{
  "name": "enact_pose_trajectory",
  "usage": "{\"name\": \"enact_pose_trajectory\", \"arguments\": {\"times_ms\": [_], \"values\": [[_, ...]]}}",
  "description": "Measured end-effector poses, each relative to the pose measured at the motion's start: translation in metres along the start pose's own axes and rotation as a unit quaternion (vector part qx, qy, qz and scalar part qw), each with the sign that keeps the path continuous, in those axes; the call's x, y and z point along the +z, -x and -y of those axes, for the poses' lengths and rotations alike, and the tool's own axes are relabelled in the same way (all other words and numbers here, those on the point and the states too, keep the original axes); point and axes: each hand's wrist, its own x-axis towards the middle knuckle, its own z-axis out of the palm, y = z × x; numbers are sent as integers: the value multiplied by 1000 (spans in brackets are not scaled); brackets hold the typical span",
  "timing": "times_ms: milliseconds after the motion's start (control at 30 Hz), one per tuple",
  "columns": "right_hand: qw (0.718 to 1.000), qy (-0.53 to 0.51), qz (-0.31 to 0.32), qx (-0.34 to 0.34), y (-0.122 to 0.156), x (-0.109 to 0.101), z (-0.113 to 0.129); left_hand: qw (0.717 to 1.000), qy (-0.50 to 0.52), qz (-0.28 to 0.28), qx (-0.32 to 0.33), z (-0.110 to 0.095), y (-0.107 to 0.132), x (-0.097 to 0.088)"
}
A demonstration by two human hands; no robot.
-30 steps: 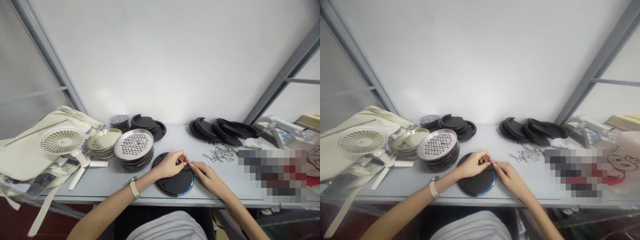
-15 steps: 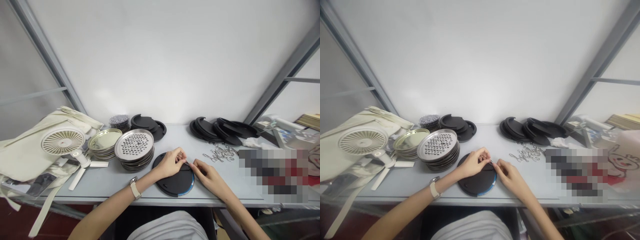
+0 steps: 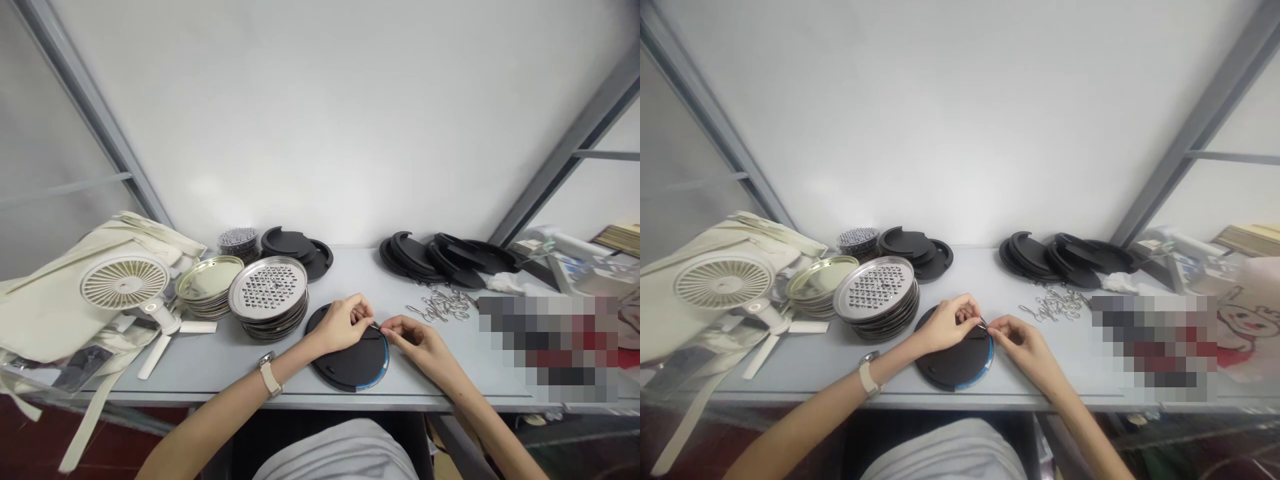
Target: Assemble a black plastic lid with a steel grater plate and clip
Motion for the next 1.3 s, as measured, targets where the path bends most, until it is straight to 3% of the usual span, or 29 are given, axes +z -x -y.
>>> {"name": "enact_pose_trajectory", "arguments": {"times_ms": [167, 400, 567, 767, 967, 1300], "values": [[1000, 7, -8, -4, 3, 2, 7, 1000, 12, 8, -5, -1, 0, 0], [998, -17, -3, 63, 6, -2, 12, 1000, 18, 6, 2, -2, 0, 0], [998, 1, -2, 58, 5, 0, 8, 1000, 11, 17, 3, -5, 1, -1], [997, -15, 22, 72, 2, -1, 5, 995, -49, 56, 69, -16, 6, -6], [994, -22, 62, 87, -6, -7, 10, 991, -53, 72, 95, -14, 5, -6], [994, 18, 85, 63, -6, -11, 11, 995, -16, 83, 59, -15, 4, -7]]}}
